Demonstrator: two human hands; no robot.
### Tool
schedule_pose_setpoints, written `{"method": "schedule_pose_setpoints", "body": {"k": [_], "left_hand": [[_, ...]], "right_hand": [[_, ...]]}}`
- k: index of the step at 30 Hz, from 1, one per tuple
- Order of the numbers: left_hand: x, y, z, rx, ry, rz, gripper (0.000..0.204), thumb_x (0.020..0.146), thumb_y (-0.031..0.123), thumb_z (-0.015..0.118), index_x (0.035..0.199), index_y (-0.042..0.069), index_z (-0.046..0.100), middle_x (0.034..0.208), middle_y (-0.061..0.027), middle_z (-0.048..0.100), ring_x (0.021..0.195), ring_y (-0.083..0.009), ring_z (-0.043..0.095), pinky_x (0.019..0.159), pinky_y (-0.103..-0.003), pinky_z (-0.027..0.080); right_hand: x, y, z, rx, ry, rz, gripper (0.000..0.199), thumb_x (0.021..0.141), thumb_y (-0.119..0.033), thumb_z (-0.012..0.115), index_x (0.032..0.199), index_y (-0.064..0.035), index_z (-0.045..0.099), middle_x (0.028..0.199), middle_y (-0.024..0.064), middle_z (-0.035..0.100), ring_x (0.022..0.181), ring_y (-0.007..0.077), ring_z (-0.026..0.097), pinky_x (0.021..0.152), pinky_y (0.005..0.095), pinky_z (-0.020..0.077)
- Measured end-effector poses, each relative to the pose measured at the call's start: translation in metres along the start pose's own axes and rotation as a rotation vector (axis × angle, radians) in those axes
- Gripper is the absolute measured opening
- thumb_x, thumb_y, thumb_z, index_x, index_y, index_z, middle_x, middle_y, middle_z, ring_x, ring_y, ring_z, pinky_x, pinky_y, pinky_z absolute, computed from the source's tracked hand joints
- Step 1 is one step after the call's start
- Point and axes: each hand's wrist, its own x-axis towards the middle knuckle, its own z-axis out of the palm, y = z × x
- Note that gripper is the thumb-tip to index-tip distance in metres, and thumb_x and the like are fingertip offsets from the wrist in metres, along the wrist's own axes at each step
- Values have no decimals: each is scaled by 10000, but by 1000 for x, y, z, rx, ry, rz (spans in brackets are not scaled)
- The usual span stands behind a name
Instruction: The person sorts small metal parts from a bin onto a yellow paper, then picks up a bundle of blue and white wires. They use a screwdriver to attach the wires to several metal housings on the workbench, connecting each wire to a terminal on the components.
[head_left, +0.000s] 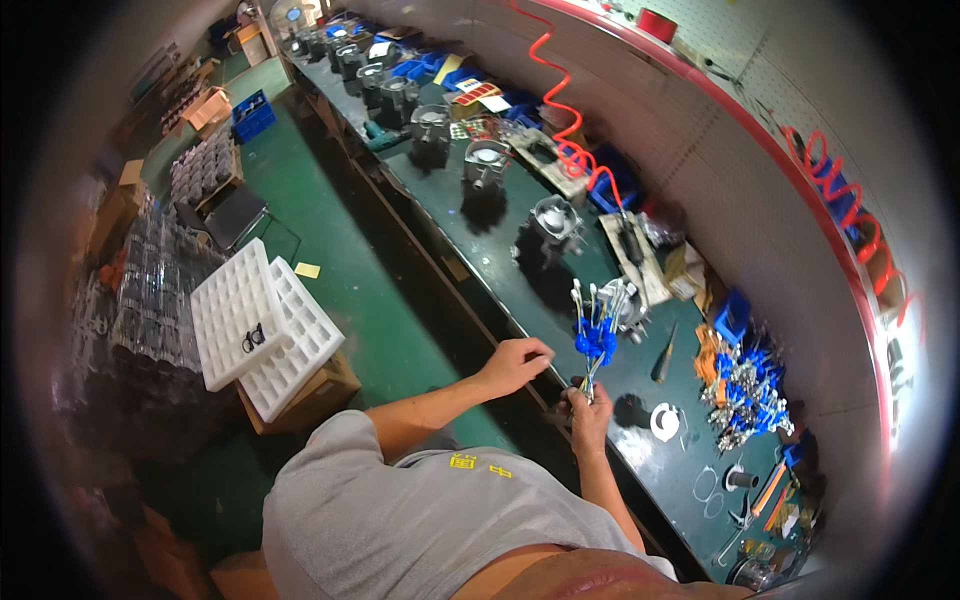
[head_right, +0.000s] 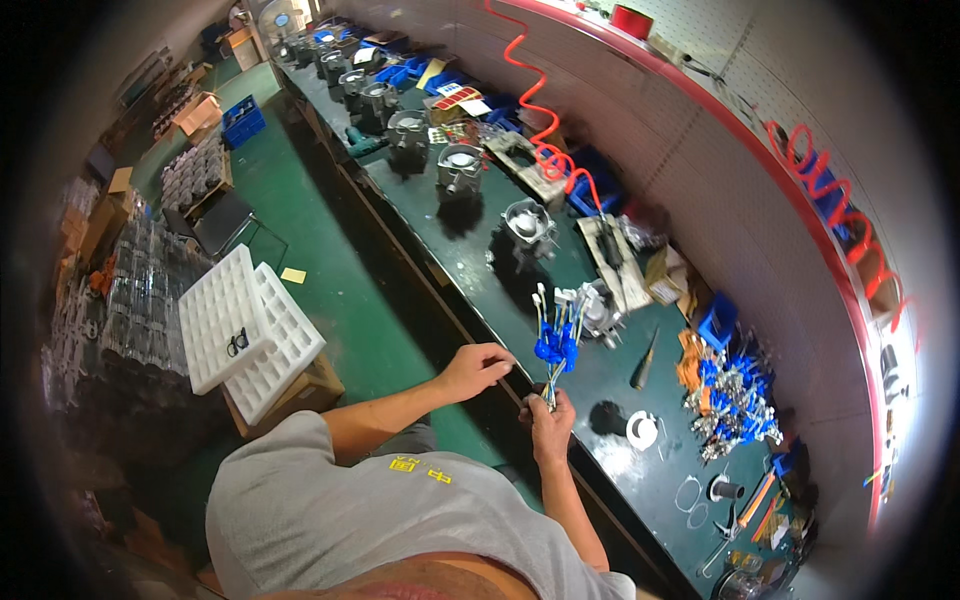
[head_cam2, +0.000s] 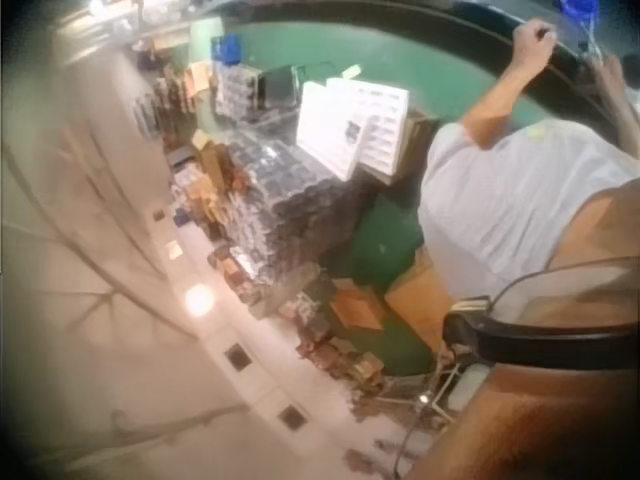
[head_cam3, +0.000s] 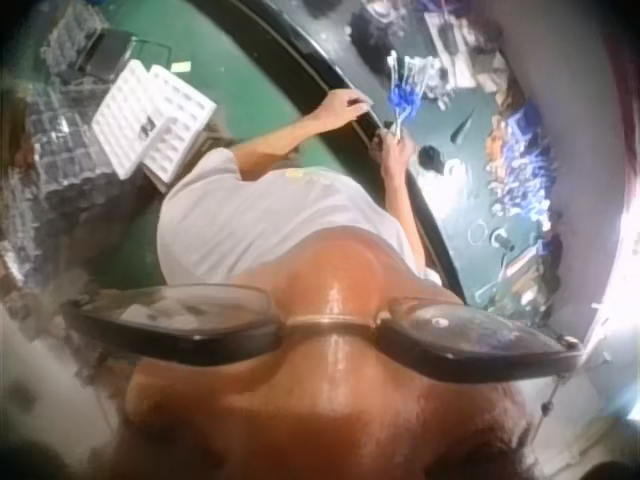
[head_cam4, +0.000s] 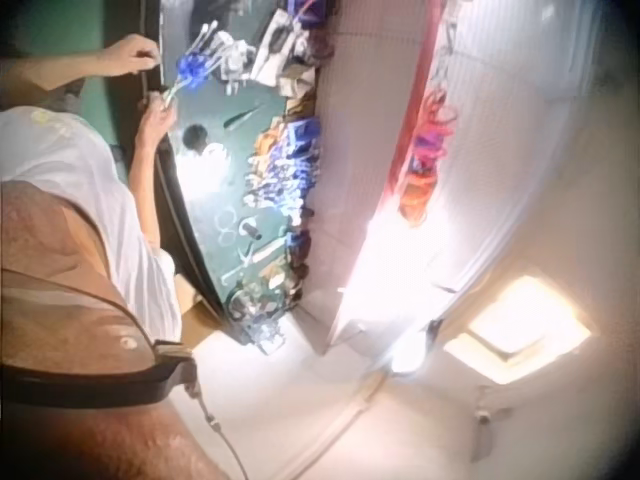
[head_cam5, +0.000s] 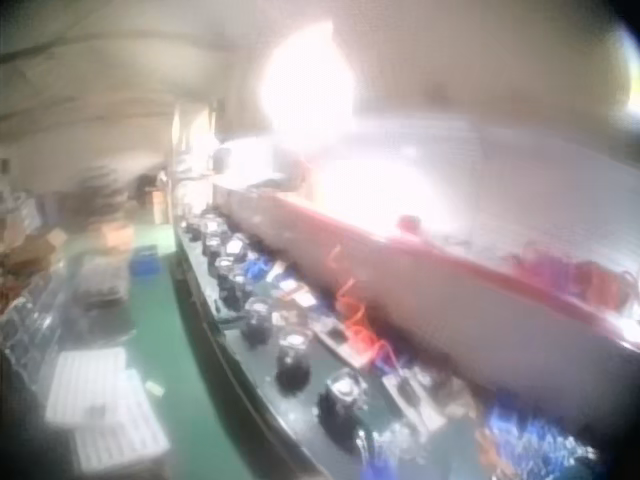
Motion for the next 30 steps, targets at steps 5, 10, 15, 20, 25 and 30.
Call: {"method": "schedule_pose_setpoints", "body": {"k": [5, 10, 15, 20, 25, 30], "left_hand": [[-54, -57, -154, 44, 250, -210, 248, 951, 128, 666, 1155, -12, 676, 935, -55, 698, 759, -108, 646, 633, -285, 557], [-104, -114, -260, -28, 465, -359, 174, 903, 84, 702, 1049, -11, 685, 788, -50, 677, 645, -117, 631, 590, -283, 529], [-121, -153, -298, -92, 648, -401, 135, 887, 54, 696, 1011, 4, 695, 791, -28, 674, 651, -106, 617, 582, -272, 511], [-105, -157, -327, -32, 781, -450, 156, 877, 57, 712, 1027, 13, 706, 828, -25, 684, 699, -100, 623, 593, -261, 509], [-8, -116, -382, -62, 808, -278, 131, 913, 67, 708, 1016, -8, 677, 820, -23, 653, 661, -83, 580, 566, -243, 481], [167, 22, -452, 79, 871, 252, 119, 955, 92, 700, 1018, 3, 653, 853, -10, 634, 675, -67, 542, 597, -237, 471]], "right_hand": [[23, 15, 81, -46, 4, 30, 178, 909, -70, 644, 1061, 14, 608, 789, 64, 647, 594, 133, 612, 563, 272, 523], [49, 7, 148, -146, -105, 6, 182, 896, -62, 646, 1049, 27, 606, 753, 56, 645, 588, 132, 611, 545, 273, 507], [88, 10, 198, -147, -186, -2, 178, 898, -65, 646, 1046, 30, 624, 762, 59, 656, 592, 125, 610, 540, 265, 497], [135, 0, 246, -141, -240, -11, 175, 906, -66, 655, 1053, 28, 638, 763, 55, 655, 593, 123, 606, 545, 264, 495], [201, -11, 286, -78, -262, -27, 168, 905, -61, 655, 1045, 30, 647, 755, 50, 648, 591, 114, 601, 545, 264, 491], [273, -32, 312, -93, -254, -65, 182, 917, -69, 647, 1071, 28, 646, 780, 63, 665, 615, 110, 616, 554, 262, 508]]}}
